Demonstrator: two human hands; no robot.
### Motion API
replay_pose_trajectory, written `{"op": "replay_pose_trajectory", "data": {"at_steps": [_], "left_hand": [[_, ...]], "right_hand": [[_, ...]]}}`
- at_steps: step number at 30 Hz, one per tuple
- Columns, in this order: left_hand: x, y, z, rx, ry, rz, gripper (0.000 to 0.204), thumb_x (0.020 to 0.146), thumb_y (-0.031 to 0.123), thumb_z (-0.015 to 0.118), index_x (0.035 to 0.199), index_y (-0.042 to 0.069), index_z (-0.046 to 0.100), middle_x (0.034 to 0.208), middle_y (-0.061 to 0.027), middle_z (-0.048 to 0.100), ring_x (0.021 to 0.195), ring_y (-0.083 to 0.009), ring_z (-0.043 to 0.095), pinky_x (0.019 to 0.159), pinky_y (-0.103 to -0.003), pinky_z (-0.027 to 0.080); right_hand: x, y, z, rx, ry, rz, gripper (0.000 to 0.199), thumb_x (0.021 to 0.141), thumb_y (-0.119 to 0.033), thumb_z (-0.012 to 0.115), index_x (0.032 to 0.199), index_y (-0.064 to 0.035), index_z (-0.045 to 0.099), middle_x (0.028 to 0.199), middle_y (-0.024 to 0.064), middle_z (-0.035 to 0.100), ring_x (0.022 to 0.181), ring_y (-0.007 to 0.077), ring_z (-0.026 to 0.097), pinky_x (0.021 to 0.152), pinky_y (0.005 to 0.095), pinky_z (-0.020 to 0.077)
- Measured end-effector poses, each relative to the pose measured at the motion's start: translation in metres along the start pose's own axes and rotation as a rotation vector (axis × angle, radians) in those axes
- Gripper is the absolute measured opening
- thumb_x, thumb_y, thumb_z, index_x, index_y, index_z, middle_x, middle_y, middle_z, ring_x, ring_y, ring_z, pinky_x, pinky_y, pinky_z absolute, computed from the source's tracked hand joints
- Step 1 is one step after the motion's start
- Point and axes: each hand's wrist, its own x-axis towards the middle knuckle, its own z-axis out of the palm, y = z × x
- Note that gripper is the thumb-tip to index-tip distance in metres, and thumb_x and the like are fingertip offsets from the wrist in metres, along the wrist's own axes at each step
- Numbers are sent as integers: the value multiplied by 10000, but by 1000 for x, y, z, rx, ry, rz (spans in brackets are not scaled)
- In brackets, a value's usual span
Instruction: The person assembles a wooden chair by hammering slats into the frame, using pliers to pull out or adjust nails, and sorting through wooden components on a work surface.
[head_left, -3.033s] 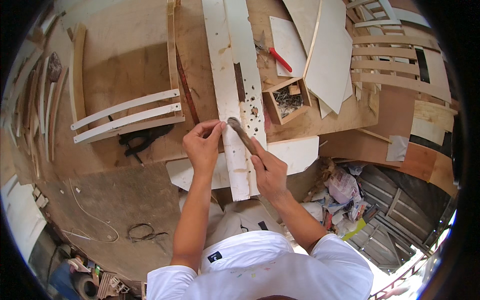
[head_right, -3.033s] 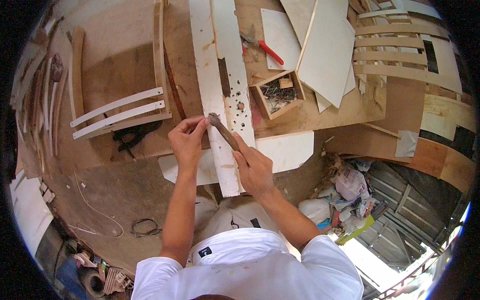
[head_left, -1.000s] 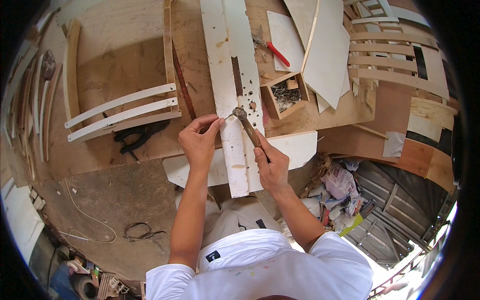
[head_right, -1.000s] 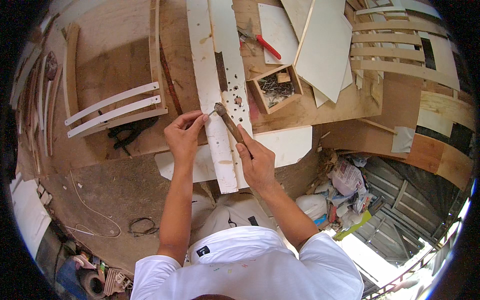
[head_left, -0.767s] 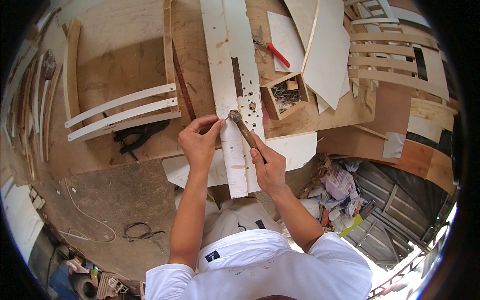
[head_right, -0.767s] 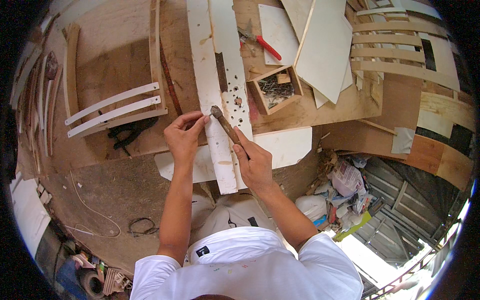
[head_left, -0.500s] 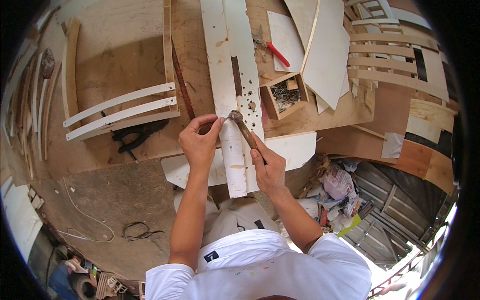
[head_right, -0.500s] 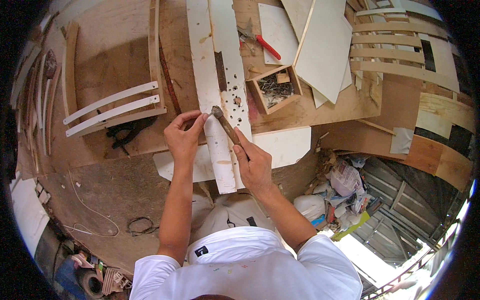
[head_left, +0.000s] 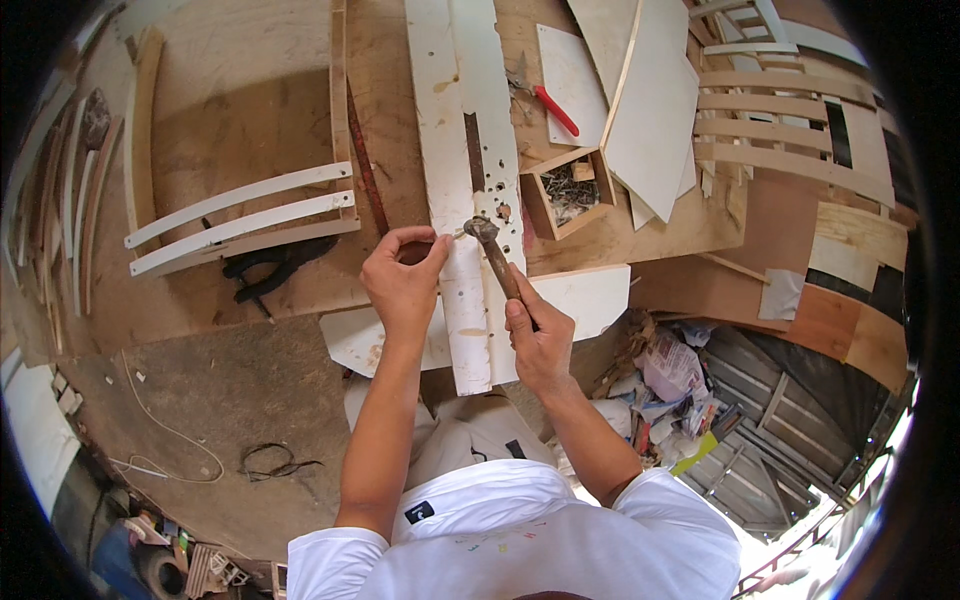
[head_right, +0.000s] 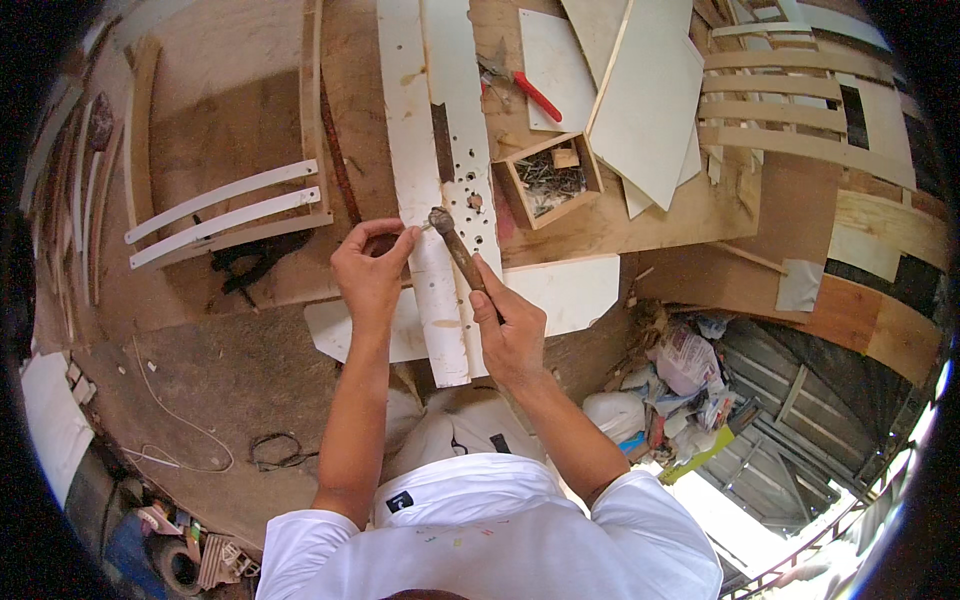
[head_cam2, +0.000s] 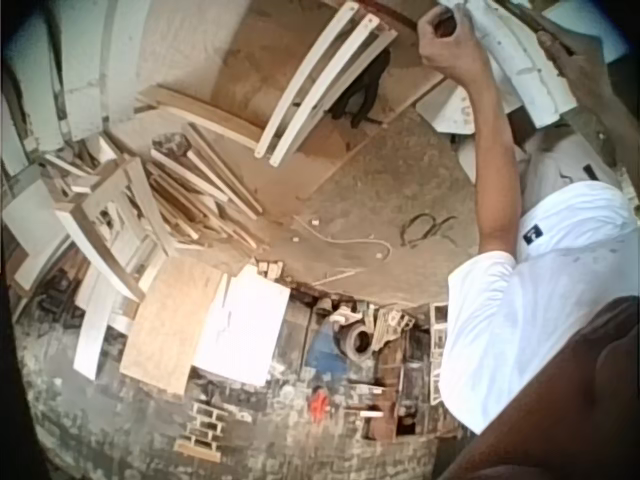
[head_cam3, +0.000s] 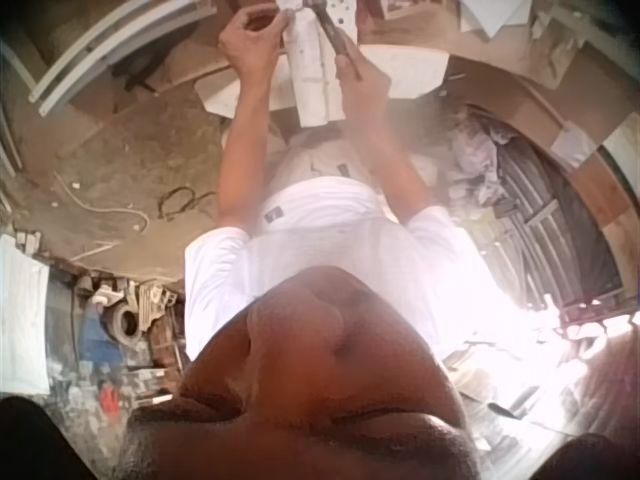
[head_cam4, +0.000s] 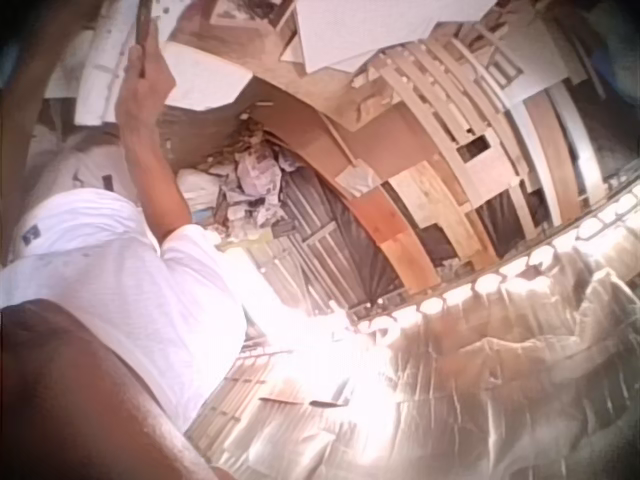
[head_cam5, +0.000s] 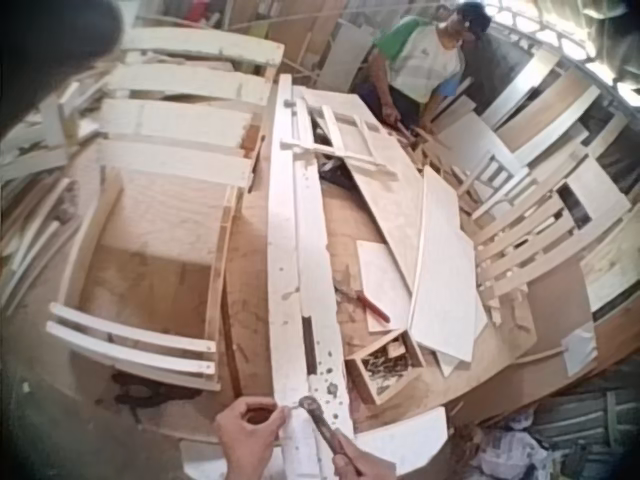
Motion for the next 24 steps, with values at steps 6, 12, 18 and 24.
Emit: {"op": "replay_pose_trajectory", "data": {"at_steps": [6, 12, 18, 24], "left_hand": [[0, 2, 0, 13, 11, 5, 228, 814, 105, 873, 971, -16, 760, 854, -52, 754, 755, -83, 676, 680, -232, 541], [1, 1, 0, 1, 2, -13, 229, 811, 100, 871, 971, -20, 759, 857, -56, 757, 759, -91, 685, 694, -237, 549], [3, 3, 2, 12, 5, -11, 205, 810, 79, 856, 955, -23, 755, 865, -74, 765, 774, -116, 708, 718, -257, 561], [0, 1, 1, 14, -8, -27, 202, 817, 48, 850, 970, -33, 745, 879, -77, 755, 784, -118, 694, 732, -254, 554]], "right_hand": [[1, -11, 0, -112, 25, -176, 418, 1047, -219, 614, 1438, -72, 607, 814, 173, 681, 684, 271, 636, 684, 362, 531], [-2, -23, -7, -120, 90, -220, 410, 1022, -145, 641, 1420, -48, 617, 783, 175, 664, 654, 277, 615, 663, 379, 517], [1, -28, -14, -161, 59, -236, 416, 1005, -132, 658, 1412, -49, 623, 808, 190, 677, 668, 291, 641, 668, 386, 528], [3, -27, -14, -152, 31, -218, 411, 1005, -125, 652, 1410, -56, 625, 816, 194, 685, 672, 309, 648, 661, 399, 523]]}}
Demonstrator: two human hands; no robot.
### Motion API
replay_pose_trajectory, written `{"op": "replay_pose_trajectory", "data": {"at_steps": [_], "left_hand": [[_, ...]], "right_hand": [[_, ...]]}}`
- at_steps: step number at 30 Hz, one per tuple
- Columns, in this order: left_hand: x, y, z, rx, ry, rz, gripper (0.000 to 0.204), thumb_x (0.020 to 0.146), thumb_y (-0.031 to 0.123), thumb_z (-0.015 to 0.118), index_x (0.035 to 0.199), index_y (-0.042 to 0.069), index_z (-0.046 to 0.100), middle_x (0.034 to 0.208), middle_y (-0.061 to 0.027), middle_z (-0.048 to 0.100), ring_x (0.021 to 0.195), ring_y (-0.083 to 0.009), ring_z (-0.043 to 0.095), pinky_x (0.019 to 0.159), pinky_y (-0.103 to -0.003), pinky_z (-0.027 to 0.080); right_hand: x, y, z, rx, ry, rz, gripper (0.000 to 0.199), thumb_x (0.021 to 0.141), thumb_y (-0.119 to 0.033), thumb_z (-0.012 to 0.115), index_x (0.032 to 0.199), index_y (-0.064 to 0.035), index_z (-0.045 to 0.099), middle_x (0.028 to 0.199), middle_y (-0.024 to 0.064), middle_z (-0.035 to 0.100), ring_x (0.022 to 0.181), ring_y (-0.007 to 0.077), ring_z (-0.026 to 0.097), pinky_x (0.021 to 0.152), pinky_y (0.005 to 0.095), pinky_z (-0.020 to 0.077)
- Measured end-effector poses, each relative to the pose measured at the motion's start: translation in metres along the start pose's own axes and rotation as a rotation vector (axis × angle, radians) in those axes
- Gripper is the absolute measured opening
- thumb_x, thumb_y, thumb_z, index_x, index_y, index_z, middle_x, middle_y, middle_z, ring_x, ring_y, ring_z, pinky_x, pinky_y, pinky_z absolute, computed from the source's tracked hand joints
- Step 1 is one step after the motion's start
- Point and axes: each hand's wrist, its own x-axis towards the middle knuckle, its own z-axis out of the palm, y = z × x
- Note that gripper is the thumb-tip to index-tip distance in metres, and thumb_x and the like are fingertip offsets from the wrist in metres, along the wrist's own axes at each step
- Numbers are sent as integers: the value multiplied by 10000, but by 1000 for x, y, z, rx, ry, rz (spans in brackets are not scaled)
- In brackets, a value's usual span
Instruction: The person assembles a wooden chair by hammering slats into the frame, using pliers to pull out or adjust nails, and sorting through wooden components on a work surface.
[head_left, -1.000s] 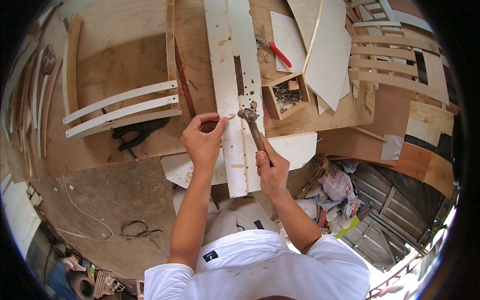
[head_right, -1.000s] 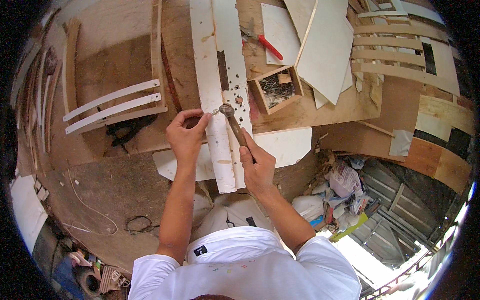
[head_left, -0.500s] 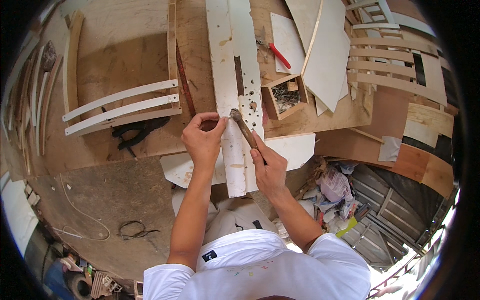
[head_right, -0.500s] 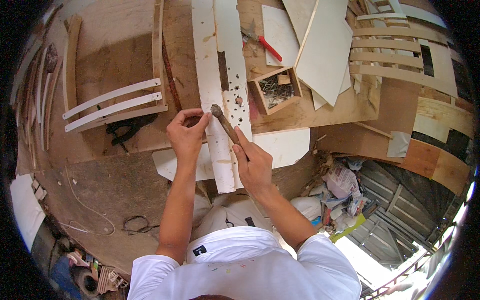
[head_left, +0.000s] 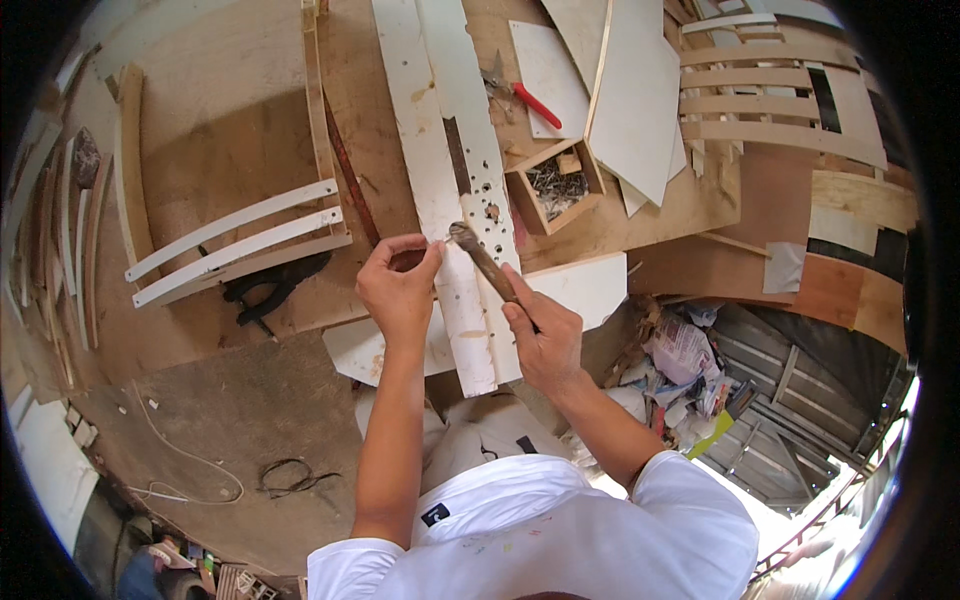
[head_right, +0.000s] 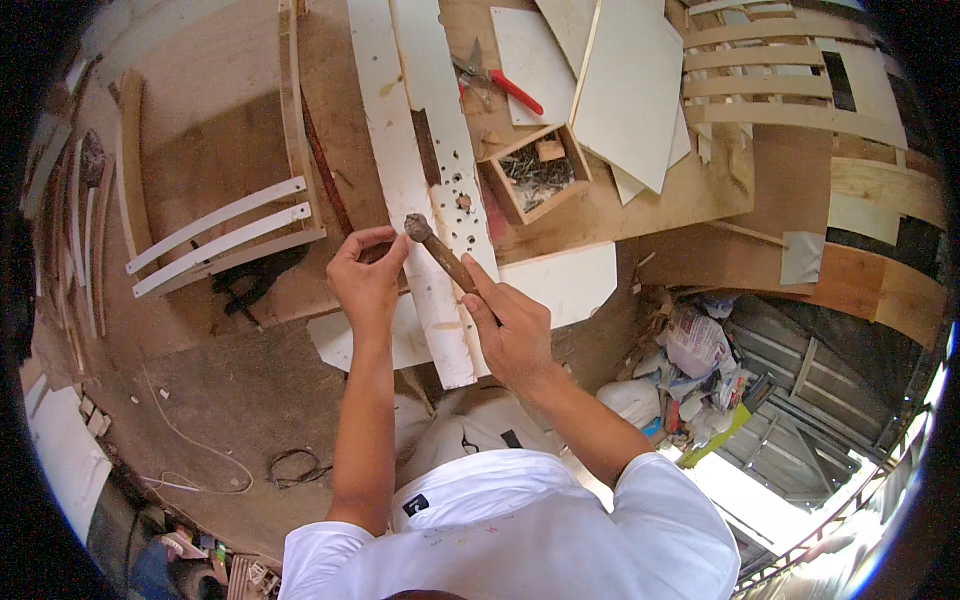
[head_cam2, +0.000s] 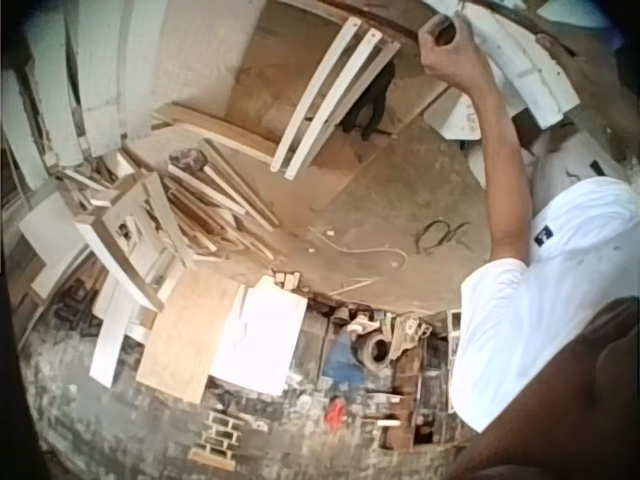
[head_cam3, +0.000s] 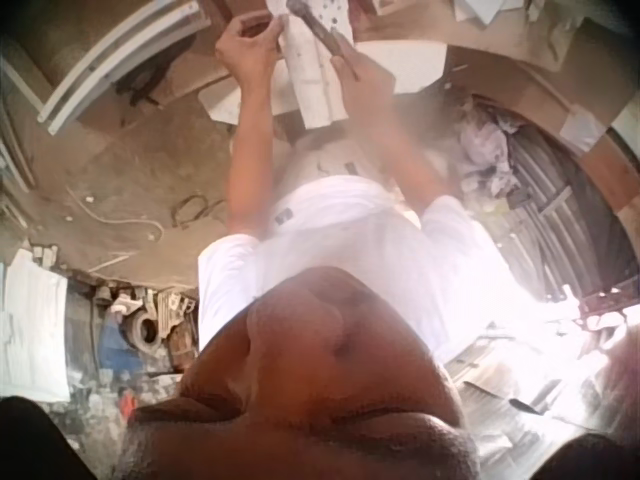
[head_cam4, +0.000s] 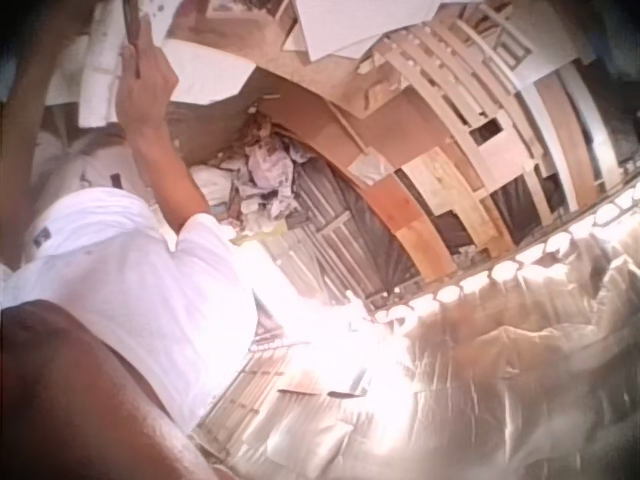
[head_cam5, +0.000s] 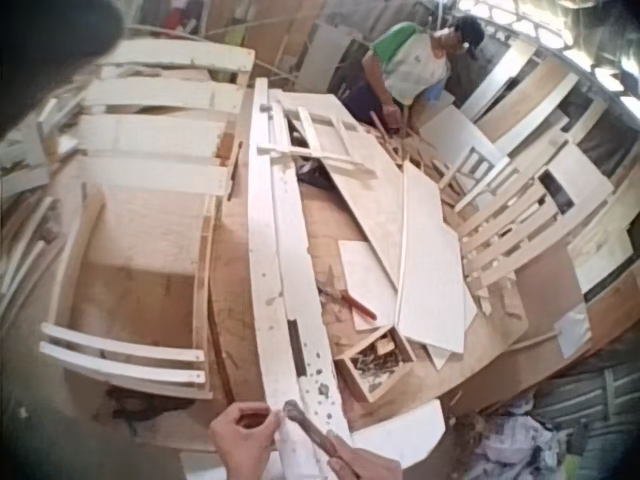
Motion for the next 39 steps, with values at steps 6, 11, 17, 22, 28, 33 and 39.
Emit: {"op": "replay_pose_trajectory", "data": {"at_steps": [6, 11, 17, 22, 28, 33, 39], "left_hand": [[0, -1, 0, -12, 2, 11, 206, 825, 44, 847, 986, -32, 743, 900, -69, 752, 802, -106, 686, 748, -247, 550], [-1, -4, 0, -74, -1, 13, 208, 833, 51, 850, 996, -31, 751, 914, -69, 753, 811, -104, 683, 750, -245, 550], [-3, -3, 1, -59, 15, 16, 212, 829, 50, 854, 999, -28, 752, 908, -65, 751, 801, -98, 680, 733, -237, 546], [-3, -6, 1, -74, 11, 19, 219, 823, 39, 856, 1000, -28, 746, 896, -58, 745, 782, -87, 671, 704, -233, 541], [-2, -9, 2, -72, 12, 50, 234, 823, 31, 852, 1018, -30, 739, 895, -58, 743, 782, -86, 667, 706, -232, 539], [-1, -8, 1, -52, 3, 44, 232, 821, 16, 844, 1021, -32, 738, 905, -62, 744, 803, -96, 675, 733, -230, 542], [-3, -2, 0, -46, -3, 25, 229, 815, 11, 843, 1017, -28, 742, 916, -58, 747, 812, -98, 679, 745, -234, 548]], "right_hand": [[-4, 23, 14, -37, -5, -33, 425, 1012, -141, 650, 1428, -62, 613, 768, 175, 649, 646, 282, 622, 649, 379, 520], [-2, 18, 14, 25, -3, 67, 420, 1033, -176, 633, 1437, -63, 607, 741, 174, 617, 625, 253, 581, 637, 358, 504], [1, 15, 11, 33, -28, 85, 418, 1036, -190, 632, 1430, -53, 611, 740, 176, 616, 629, 249, 582, 640, 354, 503], [-6, 13, 10, 49, 23, 36, 414, 1031, -191, 637, 1420, -51, 619, 771, 184, 644, 653, 271, 622, 658, 372, 520], [-4, 12, 9, -13, -28, 44, 411, 1030, -185, 635, 1419, -52, 621, 803, 185, 674, 682, 272, 649, 673, 368, 532], [-2, 5, 7, -18, -52, 89, 406, 1033, -183, 630, 1413, -42, 623, 789, 193, 664, 659, 287, 634, 650, 386, 520], [-3, 8, 9, 3, -37, 36, 415, 1026, -192, 642, 1415, -46, 622, 771, 190, 655, 636, 284, 616, 642, 380, 515]]}}
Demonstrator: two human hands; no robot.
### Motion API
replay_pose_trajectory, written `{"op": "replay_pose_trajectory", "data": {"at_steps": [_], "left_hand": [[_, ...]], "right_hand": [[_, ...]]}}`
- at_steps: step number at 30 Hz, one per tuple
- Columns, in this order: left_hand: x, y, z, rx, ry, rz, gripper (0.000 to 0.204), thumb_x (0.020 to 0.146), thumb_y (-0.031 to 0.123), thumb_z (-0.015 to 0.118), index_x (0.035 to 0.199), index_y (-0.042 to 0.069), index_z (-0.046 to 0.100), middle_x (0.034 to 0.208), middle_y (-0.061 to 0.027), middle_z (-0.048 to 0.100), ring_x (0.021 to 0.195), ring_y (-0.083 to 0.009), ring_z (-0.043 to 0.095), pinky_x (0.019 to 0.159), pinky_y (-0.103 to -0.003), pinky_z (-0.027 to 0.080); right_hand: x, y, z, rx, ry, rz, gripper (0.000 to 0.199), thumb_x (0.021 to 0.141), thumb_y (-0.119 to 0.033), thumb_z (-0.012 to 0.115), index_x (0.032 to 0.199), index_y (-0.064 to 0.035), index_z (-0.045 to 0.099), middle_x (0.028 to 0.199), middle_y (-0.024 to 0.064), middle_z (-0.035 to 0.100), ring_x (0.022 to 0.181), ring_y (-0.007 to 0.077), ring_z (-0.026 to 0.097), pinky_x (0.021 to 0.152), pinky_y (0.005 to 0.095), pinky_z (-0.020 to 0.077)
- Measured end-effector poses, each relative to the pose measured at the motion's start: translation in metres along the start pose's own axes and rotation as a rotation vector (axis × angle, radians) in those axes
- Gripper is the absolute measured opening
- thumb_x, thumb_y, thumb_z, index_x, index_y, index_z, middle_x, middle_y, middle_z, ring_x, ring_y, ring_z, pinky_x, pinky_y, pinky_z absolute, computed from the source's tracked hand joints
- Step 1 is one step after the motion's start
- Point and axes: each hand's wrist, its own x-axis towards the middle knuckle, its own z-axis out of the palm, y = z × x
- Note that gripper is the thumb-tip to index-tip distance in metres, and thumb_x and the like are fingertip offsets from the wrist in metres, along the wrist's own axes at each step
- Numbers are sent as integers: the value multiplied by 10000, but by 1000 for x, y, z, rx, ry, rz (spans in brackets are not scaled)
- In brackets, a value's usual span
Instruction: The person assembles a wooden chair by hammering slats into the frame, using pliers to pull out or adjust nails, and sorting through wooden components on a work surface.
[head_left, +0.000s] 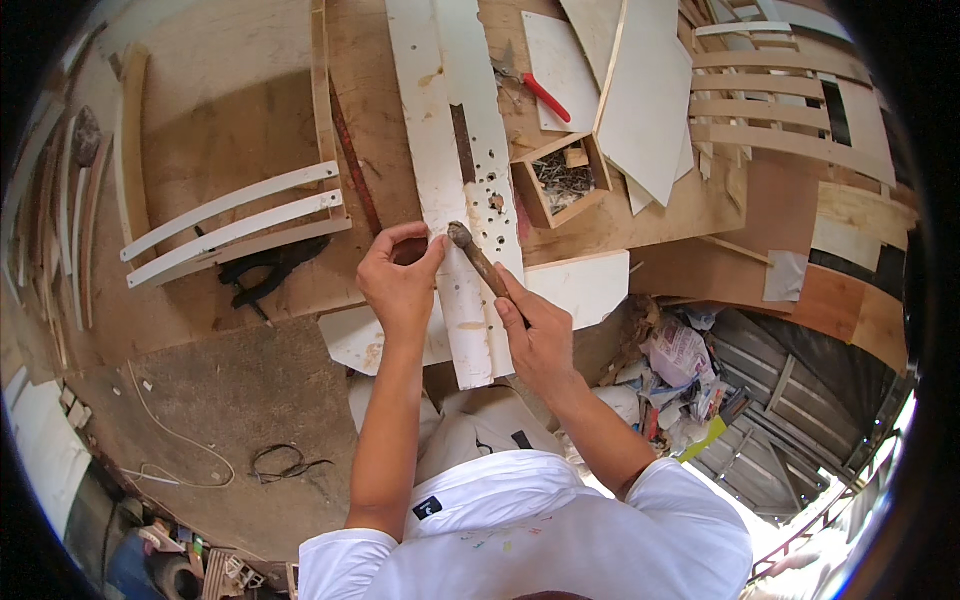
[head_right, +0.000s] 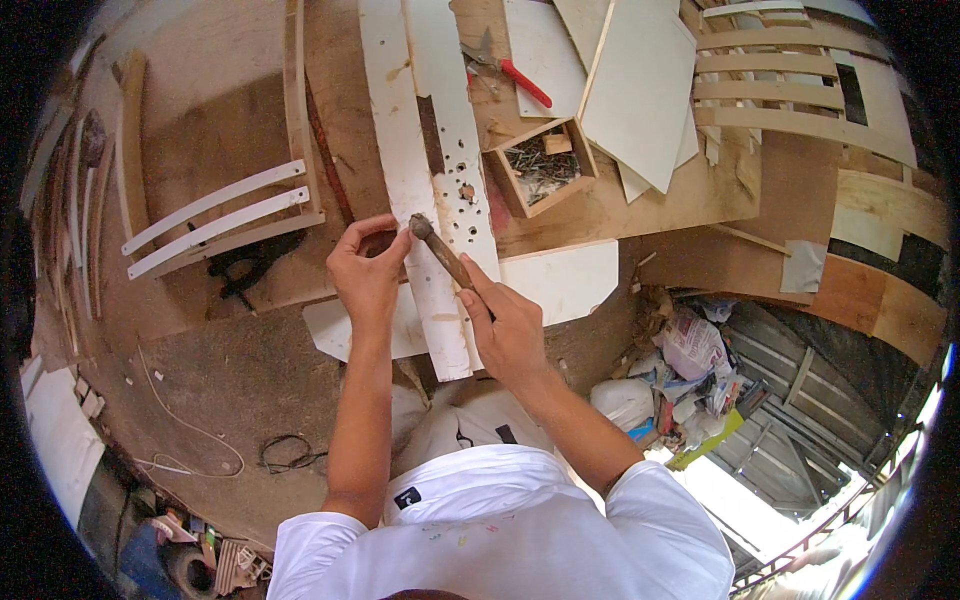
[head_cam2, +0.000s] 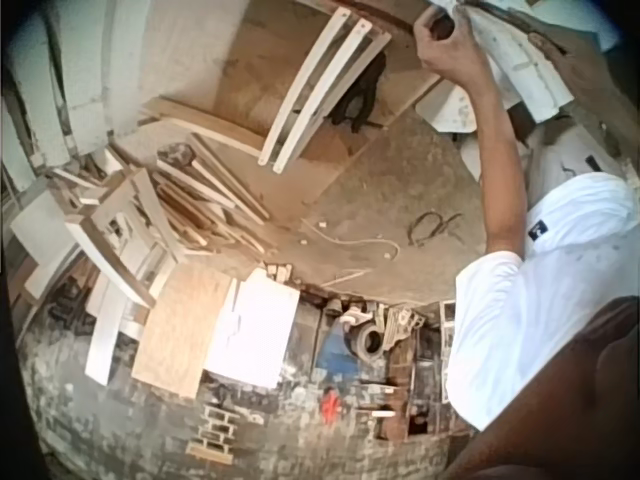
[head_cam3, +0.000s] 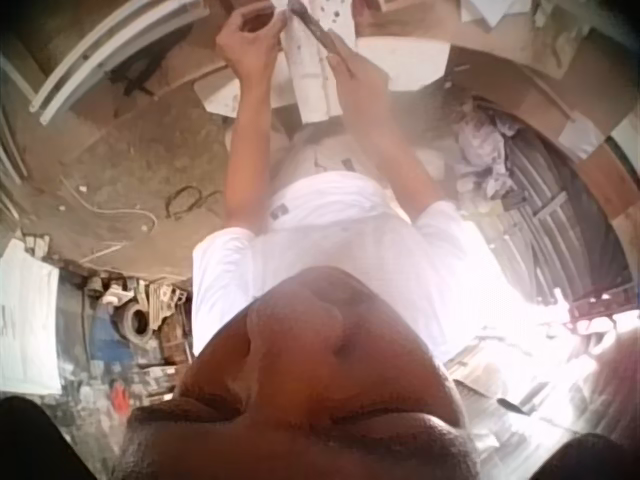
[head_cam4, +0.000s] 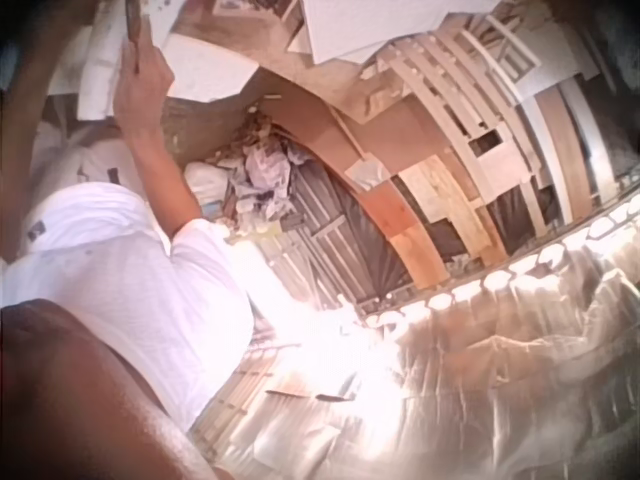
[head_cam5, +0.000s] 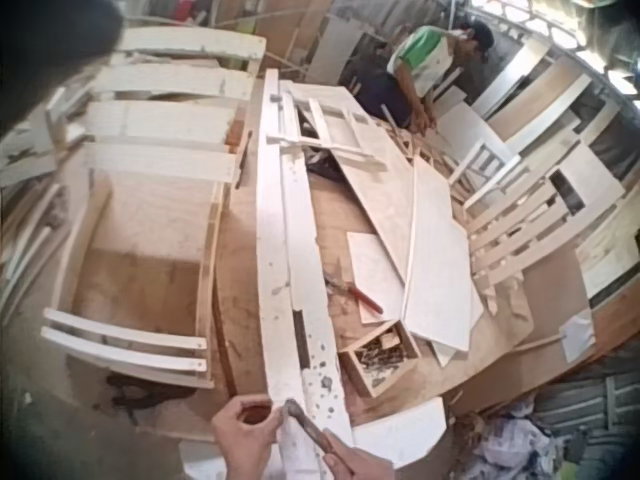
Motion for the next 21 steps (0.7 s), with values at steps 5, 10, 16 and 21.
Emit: {"op": "replay_pose_trajectory", "data": {"at_steps": [5, 10, 16, 21], "left_hand": [[-1, -8, -2, -11, -14, -7, 258, 810, 5, 845, 1041, -31, 735, 928, -64, 749, 826, -100, 683, 755, -237, 551], [0, -7, -1, -6, -7, 28, 280, 806, 5, 850, 1057, -30, 730, 934, -67, 751, 833, -102, 685, 763, -241, 554], [0, -1, 0, 41, -14, 27, 268, 801, 13, 855, 1039, -21, 736, 930, -64, 748, 821, -97, 680, 739, -239, 551], [0, -8, -1, 5, -16, 32, 270, 799, 30, 865, 1034, -19, 741, 923, -55, 745, 808, -88, 672, 701, -239, 545]], "right_hand": [[-11, 7, 3, 44, 51, -6, 410, 1028, -187, 638, 1415, -50, 624, 783, 192, 663, 650, 288, 627, 649, 377, 516], [-6, 0, -1, 3, 18, 48, 402, 1031, -183, 632, 1411, -52, 627, 801, 201, 668, 669, 292, 634, 663, 379, 517], [-7, 6, 0, -56, -14, 42, 390, 1039, -190, 617, 1404, -56, 635, 777, 193, 651, 670, 297, 634, 667, 383, 517], [-11, 18, 13, 37, 63, -22, 400, 1045, -207, 609, 1414, -53, 624, 761, 186, 638, 653, 300, 613, 651, 389, 513]]}}
